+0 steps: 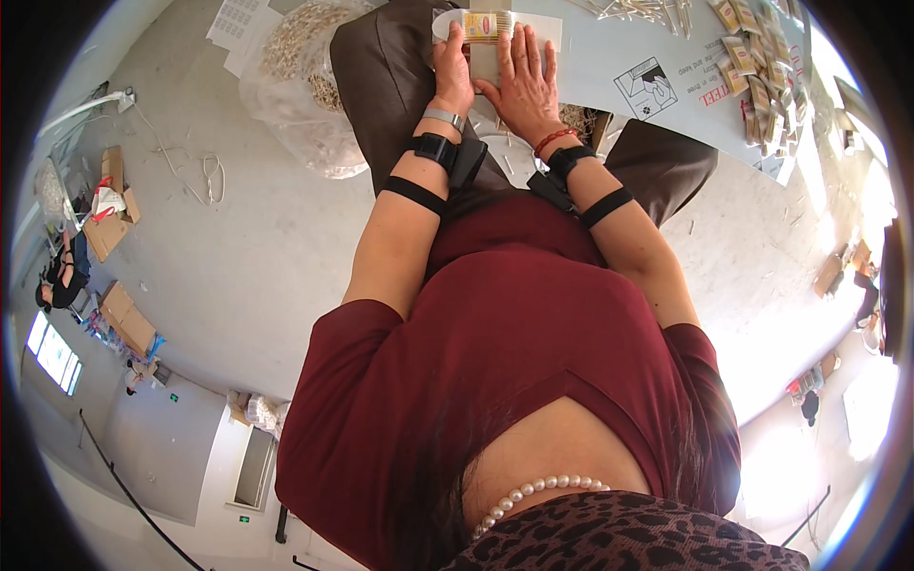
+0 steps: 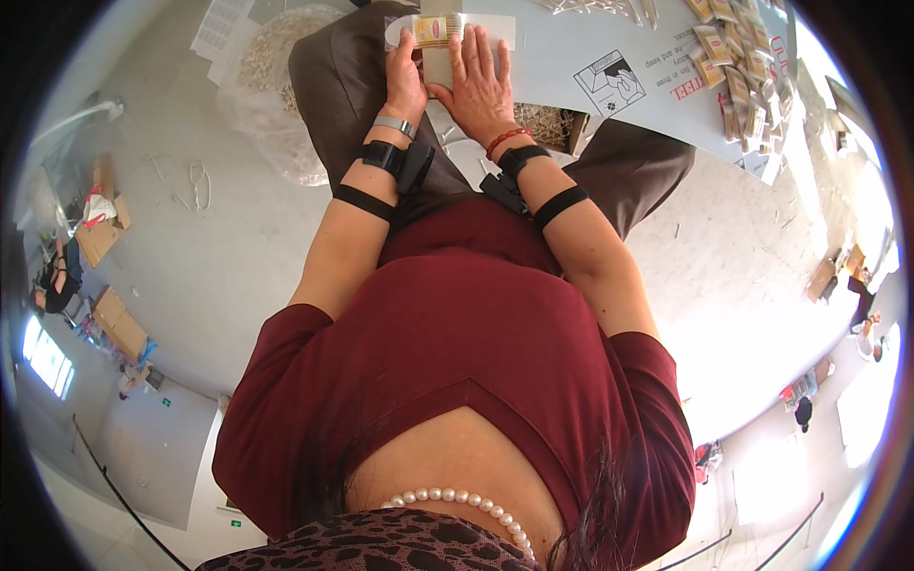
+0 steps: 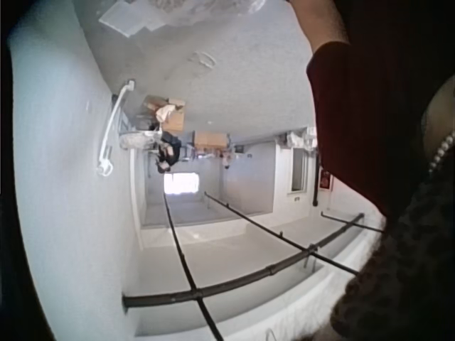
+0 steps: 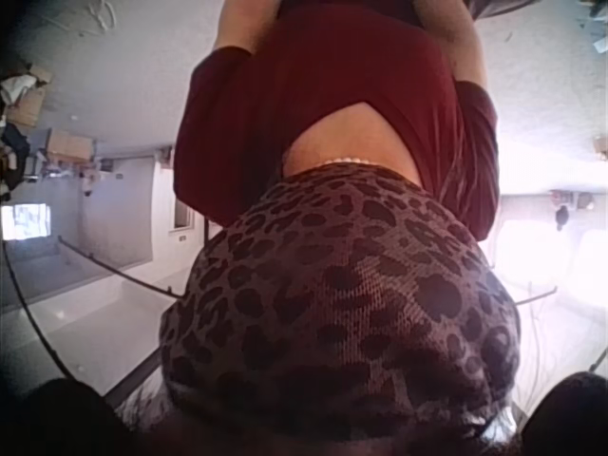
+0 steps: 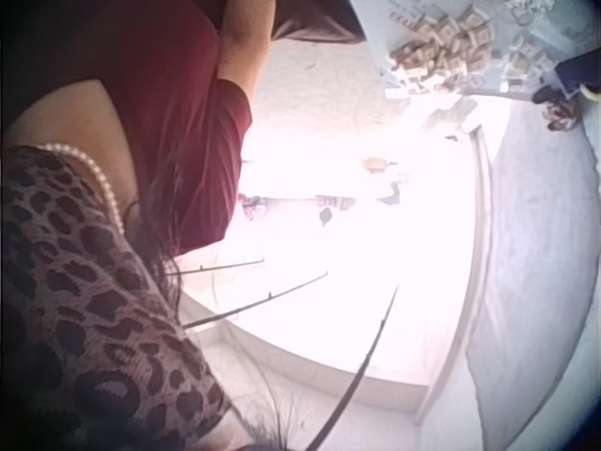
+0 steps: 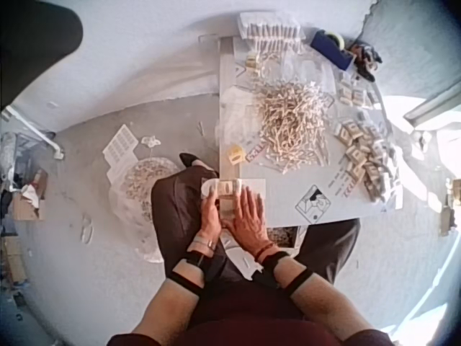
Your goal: Sorting, gathering, and packaging bundles of thin fibers or sticks.
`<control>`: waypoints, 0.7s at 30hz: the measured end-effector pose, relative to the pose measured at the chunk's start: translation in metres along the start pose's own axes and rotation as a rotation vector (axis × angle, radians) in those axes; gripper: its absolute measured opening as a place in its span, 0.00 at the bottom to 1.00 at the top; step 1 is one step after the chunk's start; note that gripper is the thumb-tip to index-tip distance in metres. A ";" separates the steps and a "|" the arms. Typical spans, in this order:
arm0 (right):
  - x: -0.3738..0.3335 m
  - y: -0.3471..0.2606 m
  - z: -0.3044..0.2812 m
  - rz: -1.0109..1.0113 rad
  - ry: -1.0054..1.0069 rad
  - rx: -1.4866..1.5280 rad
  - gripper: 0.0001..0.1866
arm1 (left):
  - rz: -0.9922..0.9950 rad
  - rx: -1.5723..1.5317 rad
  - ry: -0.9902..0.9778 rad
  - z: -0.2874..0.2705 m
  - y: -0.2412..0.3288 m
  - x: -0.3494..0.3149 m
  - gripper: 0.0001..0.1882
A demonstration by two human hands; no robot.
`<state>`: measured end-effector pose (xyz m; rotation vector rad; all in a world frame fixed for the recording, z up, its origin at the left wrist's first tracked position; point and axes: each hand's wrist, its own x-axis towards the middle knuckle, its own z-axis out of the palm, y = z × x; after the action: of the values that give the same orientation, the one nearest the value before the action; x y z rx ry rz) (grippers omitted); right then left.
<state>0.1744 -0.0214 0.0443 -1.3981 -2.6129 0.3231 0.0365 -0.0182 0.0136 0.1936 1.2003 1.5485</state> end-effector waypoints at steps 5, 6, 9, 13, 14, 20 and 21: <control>-0.001 0.002 0.001 -0.008 0.012 0.019 0.49 | -0.028 -0.002 -0.015 -0.001 -0.001 0.001 0.22; -0.001 0.001 0.000 -0.010 0.014 0.020 0.49 | -0.033 -0.004 -0.011 -0.002 -0.001 0.001 0.22; -0.002 0.001 -0.004 -0.020 -0.033 -0.014 0.48 | -0.005 -0.002 0.003 -0.001 0.000 0.003 0.23; 0.006 0.007 -0.008 -0.011 0.075 0.122 0.47 | 0.044 -0.022 0.003 0.009 0.009 0.002 0.20; 0.010 0.009 -0.009 0.007 0.110 0.155 0.46 | 0.077 -0.015 0.014 0.013 0.011 0.002 0.18; 0.030 0.003 -0.016 0.003 -0.017 0.002 0.44 | 0.086 0.003 0.064 0.018 0.013 0.000 0.12; 0.030 0.001 -0.017 0.011 -0.046 -0.025 0.44 | 0.071 0.002 0.074 0.018 0.014 -0.001 0.12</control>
<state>0.1625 0.0063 0.0611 -1.4300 -2.6559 0.3298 0.0398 -0.0072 0.0334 0.1841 1.2649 1.6283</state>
